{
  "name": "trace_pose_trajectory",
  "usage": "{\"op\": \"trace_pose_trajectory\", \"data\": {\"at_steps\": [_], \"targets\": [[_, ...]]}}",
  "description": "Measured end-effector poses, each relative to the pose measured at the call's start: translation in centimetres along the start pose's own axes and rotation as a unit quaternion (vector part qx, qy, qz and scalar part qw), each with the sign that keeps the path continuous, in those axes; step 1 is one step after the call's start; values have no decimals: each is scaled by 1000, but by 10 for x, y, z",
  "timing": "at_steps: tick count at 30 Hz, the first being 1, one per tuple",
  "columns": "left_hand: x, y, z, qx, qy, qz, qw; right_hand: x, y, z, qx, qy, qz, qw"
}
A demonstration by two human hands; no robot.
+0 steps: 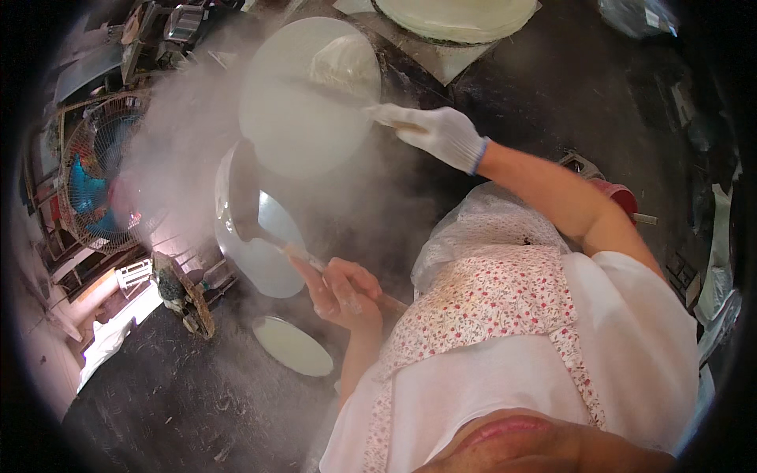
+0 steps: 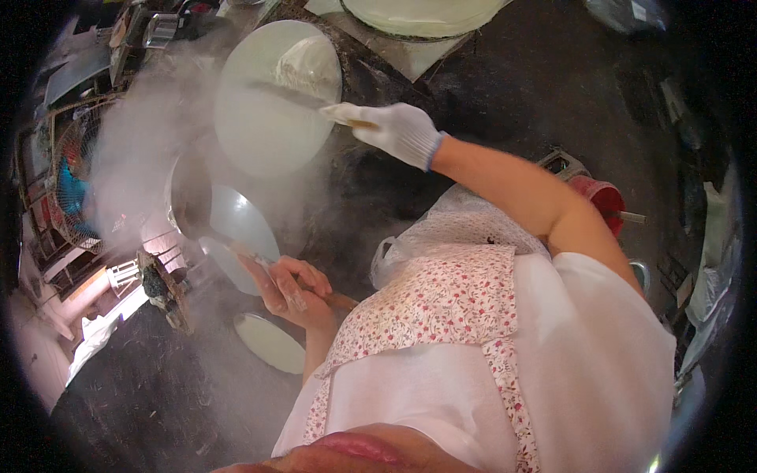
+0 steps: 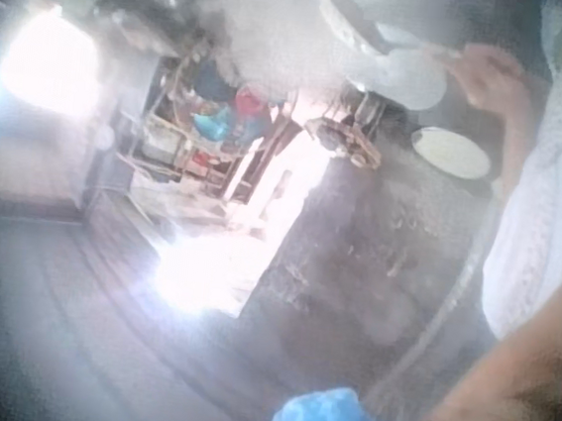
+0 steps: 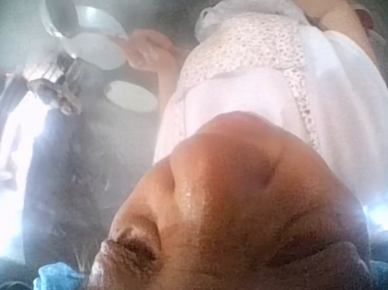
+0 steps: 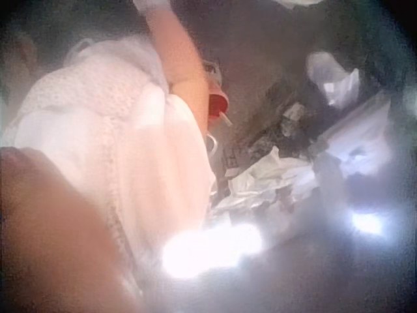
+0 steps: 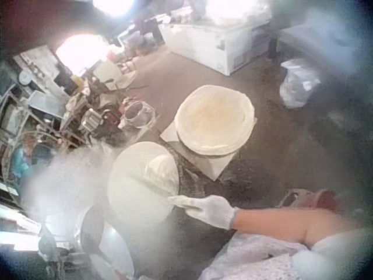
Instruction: The person pours batter onto multiple hot flat pans and spreads it into thin circular crepes using a ladle and a wooden spreader. They repeatedly flip and remove finished crepes, stacking them on a nearby surface while continuing to cook new ones.
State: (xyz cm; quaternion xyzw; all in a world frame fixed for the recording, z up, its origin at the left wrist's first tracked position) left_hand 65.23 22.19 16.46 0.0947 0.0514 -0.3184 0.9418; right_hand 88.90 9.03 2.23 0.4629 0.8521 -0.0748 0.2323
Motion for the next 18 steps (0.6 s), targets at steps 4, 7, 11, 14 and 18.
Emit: {"op": "trace_pose_trajectory", "data": {"at_steps": [4,7,11,14,18], "targets": [[2,9,-1,-3,14,-21,1000,-6,-20,39,52,188,134,972],[7,8,-9,-8,38,21,999,25,14,32,138,199,80,967],[-13,-2,-24,-56,63,63,994,36,37,26,94,167,10,981],[-16,19,-37,-101,60,32,993,2,75,78,88,160,147,972],[6,59,-57,-279,2,132,951,17,93,54,132,-10,-21,991]]}}
Point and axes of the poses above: each hand's wrist, its own y-axis towards the middle knuckle, its own x-axis out of the palm, z = x × y, the point moved 8 cm from there along y, towards the middle knuckle, and after that the axes turned 11 degrees about z, right-handed, at the moved point
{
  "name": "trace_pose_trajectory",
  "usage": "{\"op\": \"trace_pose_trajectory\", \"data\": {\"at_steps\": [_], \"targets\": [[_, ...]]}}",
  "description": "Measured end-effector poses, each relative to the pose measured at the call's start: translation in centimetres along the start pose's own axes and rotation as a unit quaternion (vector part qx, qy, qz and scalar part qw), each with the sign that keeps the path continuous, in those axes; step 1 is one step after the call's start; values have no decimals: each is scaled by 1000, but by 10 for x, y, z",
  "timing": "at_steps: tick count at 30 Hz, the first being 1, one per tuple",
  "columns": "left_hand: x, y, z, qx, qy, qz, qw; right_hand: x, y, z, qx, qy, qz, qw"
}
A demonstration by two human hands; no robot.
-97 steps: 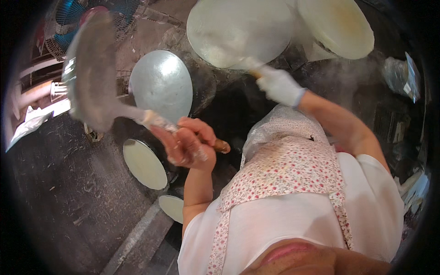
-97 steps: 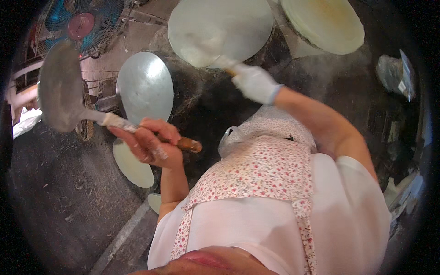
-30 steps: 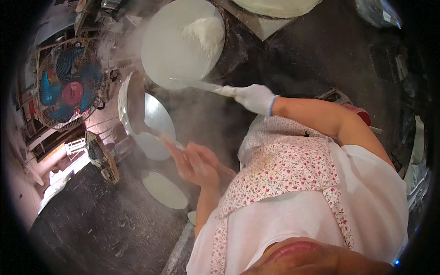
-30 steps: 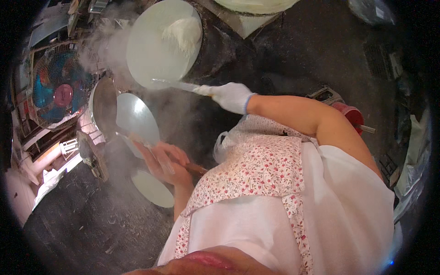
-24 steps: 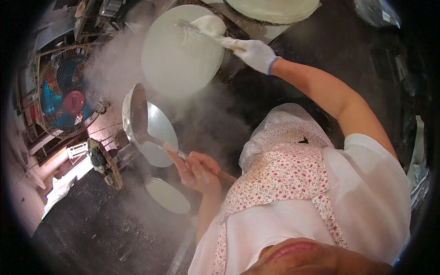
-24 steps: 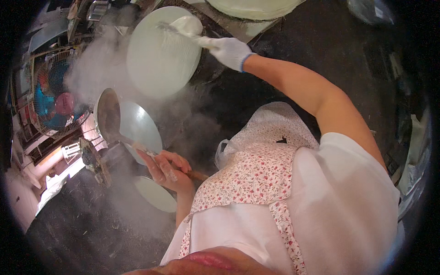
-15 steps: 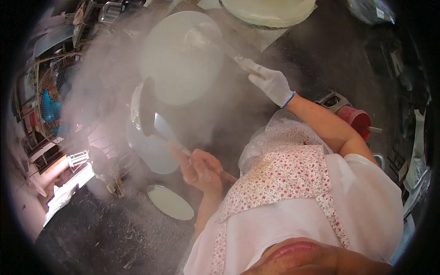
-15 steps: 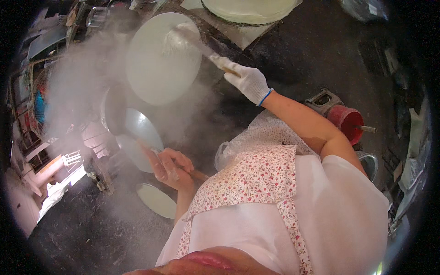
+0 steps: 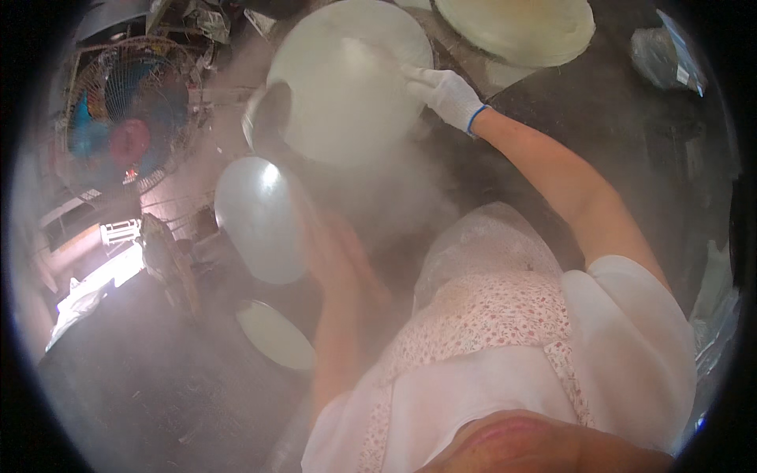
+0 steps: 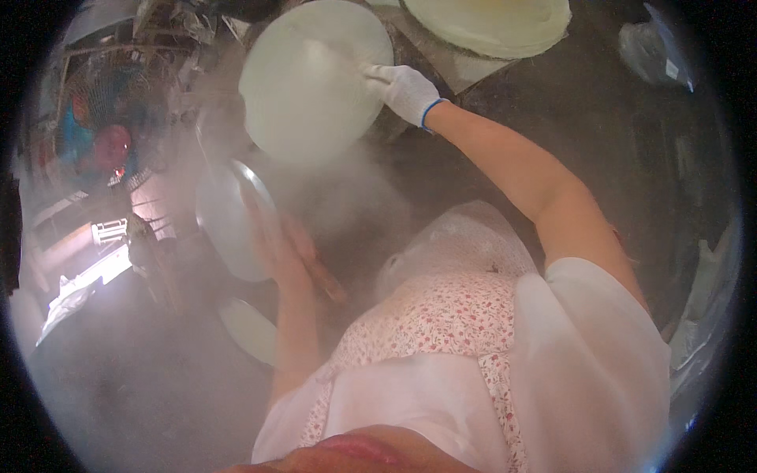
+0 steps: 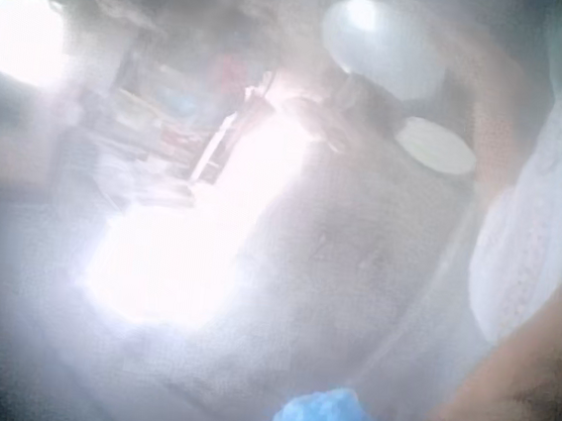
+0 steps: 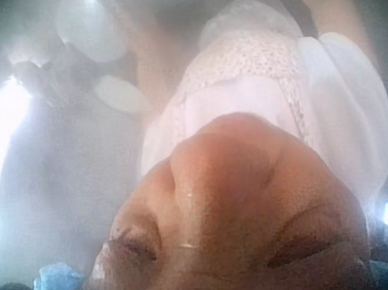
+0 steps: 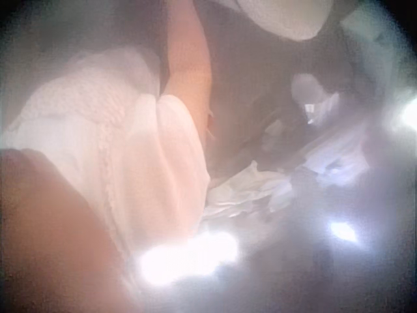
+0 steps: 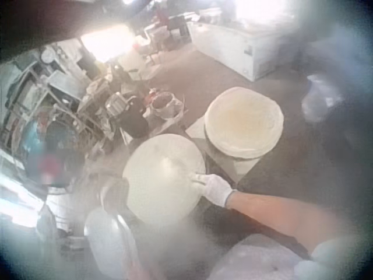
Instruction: The person pours batter onto multiple hot flat pans and spreads it into thin circular crepes using a ladle and a wooden spreader. They repeatedly flip and remove finished crepes, stacking them on a nearby surface while continuing to cook new ones.
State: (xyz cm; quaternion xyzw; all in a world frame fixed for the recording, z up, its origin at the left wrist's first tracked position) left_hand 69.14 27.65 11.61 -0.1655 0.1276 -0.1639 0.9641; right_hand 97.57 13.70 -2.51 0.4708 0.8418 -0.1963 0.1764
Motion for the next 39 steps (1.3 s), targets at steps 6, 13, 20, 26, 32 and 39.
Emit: {"op": "trace_pose_trajectory", "data": {"at_steps": [6,13,20,26,32,39], "targets": [[59,91,36,359,137,-62,921,-23,-53,-18,-91,-29,-40,995],[67,56,-10,-143,-153,-121,970,-1,-43,26,-108,-167,-54,979],[85,20,-47,-385,-319,-51,864,14,-50,-16,-51,70,-96,992],[68,-17,5,-535,-639,-229,503,-27,-72,-56,157,143,-106,971],[30,-36,27,-413,-613,-243,629,-43,-78,-25,66,148,-37,986],[-19,-47,20,-375,-644,-186,640,-24,-113,8,12,187,20,982]]}}
Point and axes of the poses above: each hand's wrist, its own y-axis towards the middle knuckle, its own x-axis out of the palm, z = x × y, the point moved 8 cm from there along y, towards the middle knuckle, and after that the axes turned 11 degrees about z, right-handed, at the moved point
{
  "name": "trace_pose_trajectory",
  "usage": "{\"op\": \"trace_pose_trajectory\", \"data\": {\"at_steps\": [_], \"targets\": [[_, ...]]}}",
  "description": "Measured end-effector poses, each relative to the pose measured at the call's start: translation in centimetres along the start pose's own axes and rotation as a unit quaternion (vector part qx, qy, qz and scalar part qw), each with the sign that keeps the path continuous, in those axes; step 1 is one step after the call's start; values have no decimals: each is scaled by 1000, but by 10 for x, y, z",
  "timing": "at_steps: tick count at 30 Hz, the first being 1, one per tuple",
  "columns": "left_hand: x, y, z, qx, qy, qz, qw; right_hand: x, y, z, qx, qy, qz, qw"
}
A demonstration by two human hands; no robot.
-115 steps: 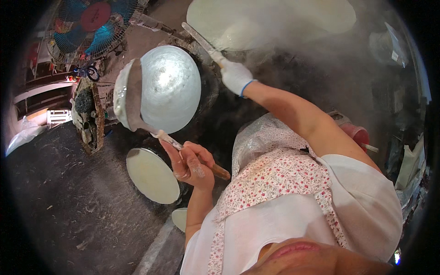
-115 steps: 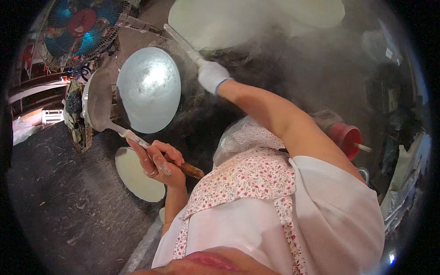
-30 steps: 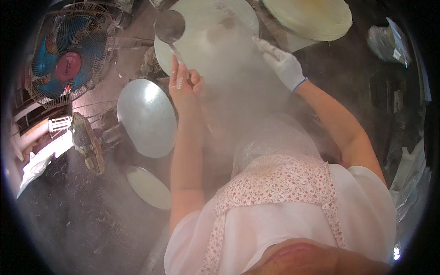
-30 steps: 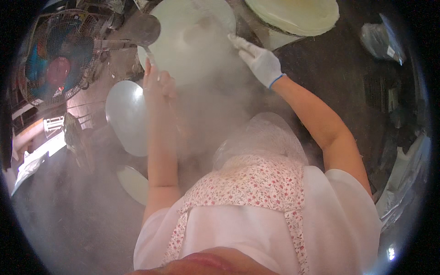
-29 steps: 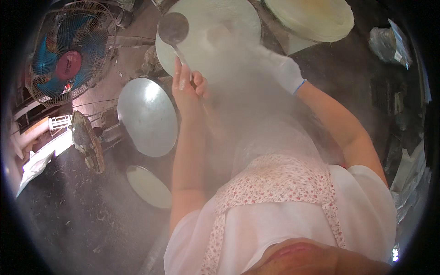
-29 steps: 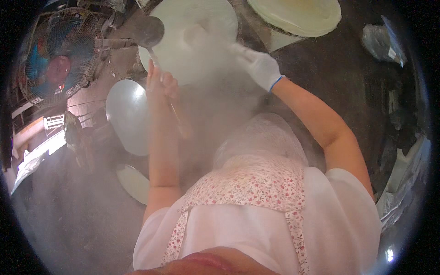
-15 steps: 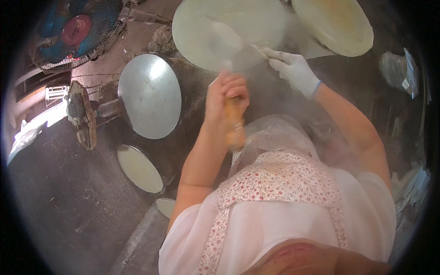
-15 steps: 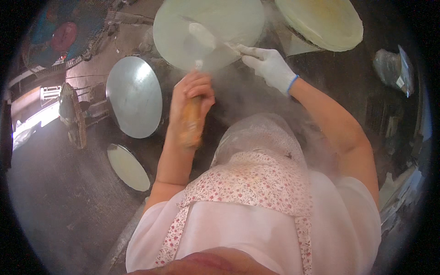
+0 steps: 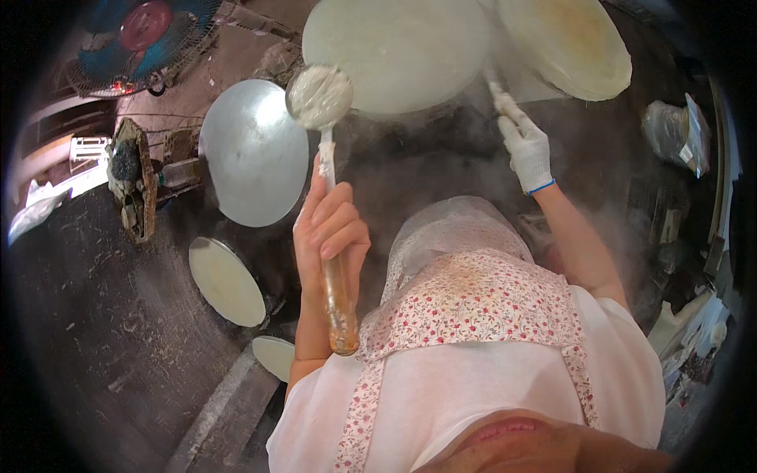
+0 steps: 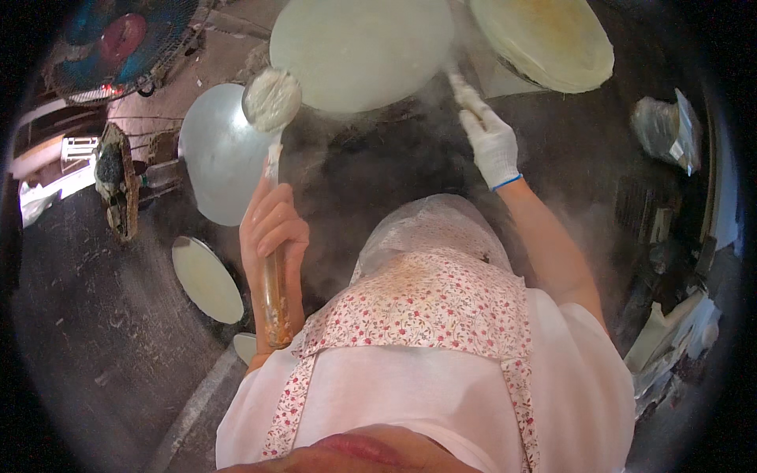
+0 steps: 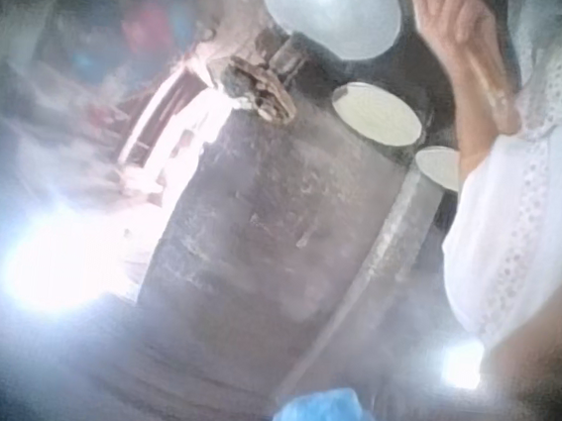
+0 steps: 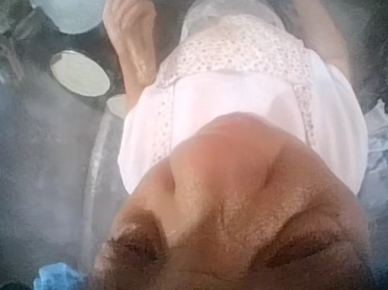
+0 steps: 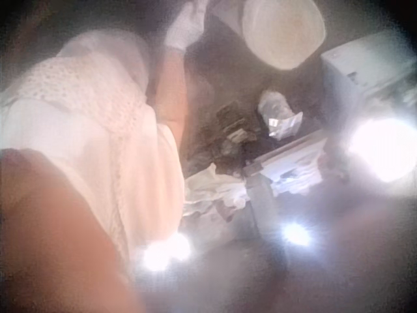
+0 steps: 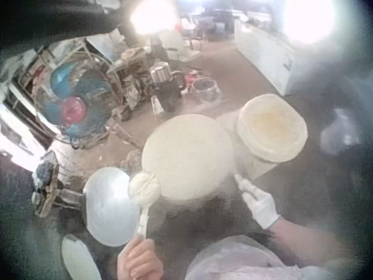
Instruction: The person pours batter onto multiple hot flat pans and spreads it into thin circular crepes using a ladle and a wooden spreader. They repeatedly flip and remove finished crepes, stacking them on a nearby surface while continuing to cook new ones.
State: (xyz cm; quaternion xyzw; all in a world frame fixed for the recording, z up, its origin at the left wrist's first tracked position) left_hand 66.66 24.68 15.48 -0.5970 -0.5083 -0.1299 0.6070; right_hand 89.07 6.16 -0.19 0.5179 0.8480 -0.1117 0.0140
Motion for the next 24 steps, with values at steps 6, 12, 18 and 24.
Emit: {"op": "trace_pose_trajectory", "data": {"at_steps": [6,12,18,24], "targets": [[-27,-61,45,104,-58,14,993,47,-44,28,-2,-176,-133,975],[-44,-105,106,133,-89,-22,987,70,-22,-34,-31,-264,-110,958],[-46,-113,185,102,-26,-29,994,53,-31,22,-65,-109,73,989],[-33,-105,228,79,5,-11,997,103,-86,39,-64,-232,16,970]]}}
Point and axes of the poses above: each hand's wrist, its own y-axis towards the middle knuckle, its own x-axis out of the palm, z = x × y, the point moved 8 cm from there along y, towards the middle knuckle, and after that the axes turned 11 degrees about z, right-handed, at the moved point
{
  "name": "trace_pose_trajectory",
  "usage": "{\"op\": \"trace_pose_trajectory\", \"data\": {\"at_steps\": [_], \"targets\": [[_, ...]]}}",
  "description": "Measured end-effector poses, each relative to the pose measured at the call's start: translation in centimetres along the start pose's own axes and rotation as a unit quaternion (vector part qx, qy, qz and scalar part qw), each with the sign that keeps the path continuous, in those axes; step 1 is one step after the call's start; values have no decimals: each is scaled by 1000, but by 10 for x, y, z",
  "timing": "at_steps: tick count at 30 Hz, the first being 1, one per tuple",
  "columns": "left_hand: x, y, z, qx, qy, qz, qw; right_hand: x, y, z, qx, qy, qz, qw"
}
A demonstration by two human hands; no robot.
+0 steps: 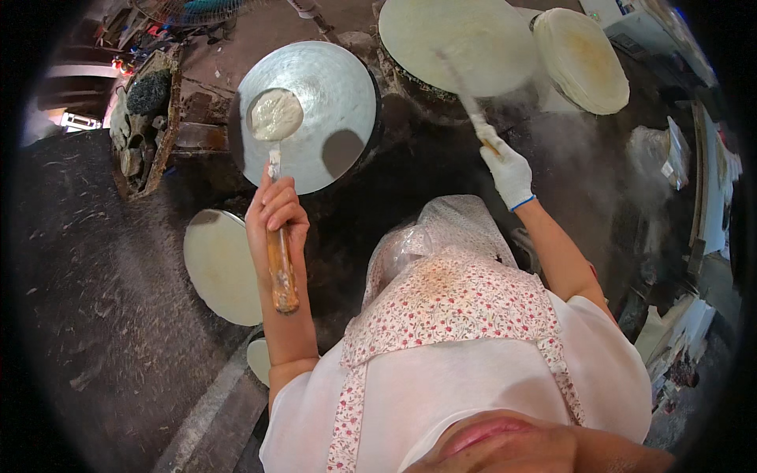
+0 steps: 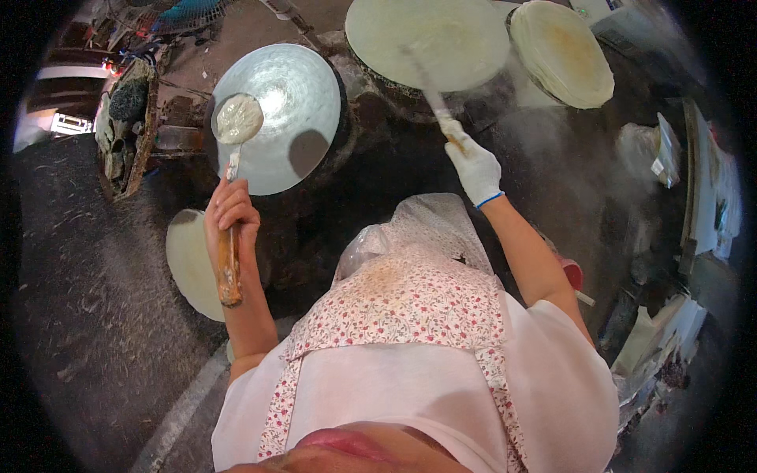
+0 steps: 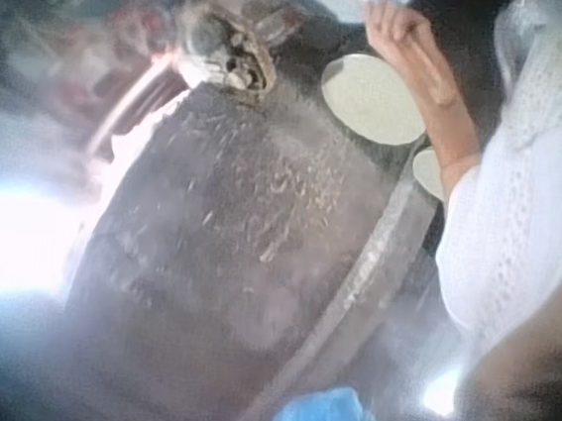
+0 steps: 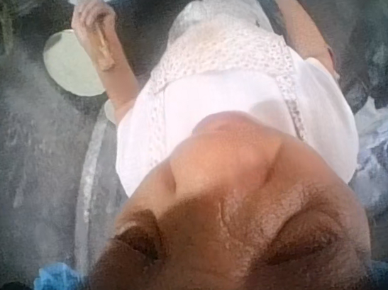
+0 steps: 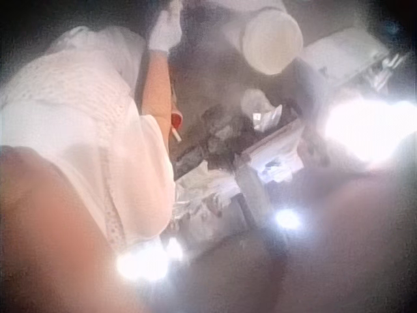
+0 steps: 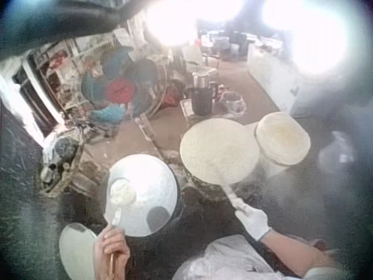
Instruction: The person pours batter onto multiple hot flat pans and spreads it into thin circular crepes using a ladle and a wooden spreader. They repeatedly flip and remove finished crepes, stacking them on a nearby surface while continuing to cook new ones.
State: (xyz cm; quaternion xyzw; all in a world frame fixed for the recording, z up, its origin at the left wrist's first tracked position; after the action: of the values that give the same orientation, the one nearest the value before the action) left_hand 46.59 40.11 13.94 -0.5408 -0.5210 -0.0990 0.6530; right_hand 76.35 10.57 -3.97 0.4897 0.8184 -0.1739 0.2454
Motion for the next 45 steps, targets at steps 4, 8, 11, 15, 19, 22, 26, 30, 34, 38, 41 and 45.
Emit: {"op": "trace_pose_trajectory", "data": {"at_steps": [4,8,11,15,19,22,26,30,34,38,41,45], "targets": [[3,22,16,-54,16,-17,998,-5,12,2,53,47,108,992],[5,53,10,-86,22,-35,995,28,-14,-26,-33,-70,55,995],[3,78,3,-82,43,-12,996,57,-27,-59,44,56,-88,994],[-15,127,1,-32,145,1,989,41,-3,-177,-208,48,-7,977],[-32,156,-8,164,351,84,918,53,-11,-167,133,203,-159,957],[-48,168,-6,287,547,108,779,64,-35,-127,185,208,-144,950],[-42,174,18,582,717,39,380,84,-50,-112,193,200,-123,953],[-25,182,41,457,853,122,220,108,-63,-104,129,113,-107,979],[-13,193,105,484,836,175,190,154,-64,-126,-54,38,-38,997],[-26,154,183,548,741,274,275,214,-19,-171,-84,101,-68,989],[-60,81,202,620,640,209,403,195,-15,-178,-10,-13,-103,995],[-100,6,146,498,610,217,577,185,-15,-125,-41,5,-38,998]]}}
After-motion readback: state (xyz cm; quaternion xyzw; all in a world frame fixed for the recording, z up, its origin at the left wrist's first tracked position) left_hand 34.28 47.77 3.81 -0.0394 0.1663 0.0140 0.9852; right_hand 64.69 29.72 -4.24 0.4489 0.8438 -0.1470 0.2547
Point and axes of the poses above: each hand's wrist, its own y-axis towards the middle knuckle, its own x-axis out of the palm, z = x × y, the point moved 8 cm from there along y, towards the middle knuckle, and after that the axes turned 11 degrees about z, right-handed, at the moved point
